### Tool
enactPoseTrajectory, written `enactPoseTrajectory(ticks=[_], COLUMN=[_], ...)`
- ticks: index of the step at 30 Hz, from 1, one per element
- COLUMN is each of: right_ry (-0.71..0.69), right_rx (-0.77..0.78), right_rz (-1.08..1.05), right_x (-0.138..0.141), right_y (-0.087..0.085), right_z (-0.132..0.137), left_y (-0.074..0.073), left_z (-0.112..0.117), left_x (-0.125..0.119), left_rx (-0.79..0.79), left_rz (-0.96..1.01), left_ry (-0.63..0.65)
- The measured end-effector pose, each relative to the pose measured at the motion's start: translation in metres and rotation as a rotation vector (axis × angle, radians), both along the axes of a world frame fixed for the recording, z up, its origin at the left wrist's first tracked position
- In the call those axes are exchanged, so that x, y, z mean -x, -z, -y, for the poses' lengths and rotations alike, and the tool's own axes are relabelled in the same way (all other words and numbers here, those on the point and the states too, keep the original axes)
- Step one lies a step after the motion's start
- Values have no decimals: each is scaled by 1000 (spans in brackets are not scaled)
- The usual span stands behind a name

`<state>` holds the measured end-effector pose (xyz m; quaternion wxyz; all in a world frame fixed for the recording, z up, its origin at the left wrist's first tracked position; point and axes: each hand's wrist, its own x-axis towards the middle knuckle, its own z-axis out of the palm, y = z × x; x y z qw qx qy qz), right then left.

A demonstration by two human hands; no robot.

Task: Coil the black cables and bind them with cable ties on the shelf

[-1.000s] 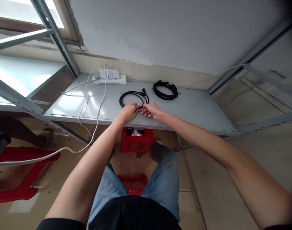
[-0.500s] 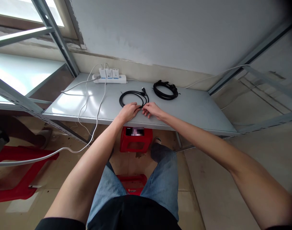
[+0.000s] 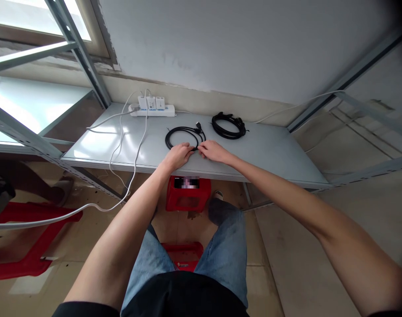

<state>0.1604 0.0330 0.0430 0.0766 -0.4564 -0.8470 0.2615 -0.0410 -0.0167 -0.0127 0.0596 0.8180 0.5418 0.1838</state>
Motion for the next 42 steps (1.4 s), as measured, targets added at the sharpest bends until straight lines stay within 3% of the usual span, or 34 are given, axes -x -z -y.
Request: enactPoseTrajectory(ticks=[6, 8, 19, 25, 29, 36, 42], right_ry=[427, 492, 552, 564, 568, 552, 559], right_rx=[-166, -208, -185, -188, -192, -216, -215], right_rz=[-264, -310, -420, -372, -346, -323, -331], right_x=[-19, -20, -21, -20, -20, -20, -19], right_y=[41, 52, 62, 60, 61, 63, 60], right_z=[-4, -3, -9, -11, -13, -12, -9], left_y=[0, 0, -2, -1, -7, -30, -35], left_z=[0, 0, 10, 23, 28, 10, -17], left_x=[-1, -1, 3, 40, 59, 34, 28], left_rx=[-16, -23, -121, -70, -33, -43, 31], left_rz=[-27, -37, -39, 34, -57, -328, -340], left_ry=[0, 1, -19, 6, 48, 128, 29])
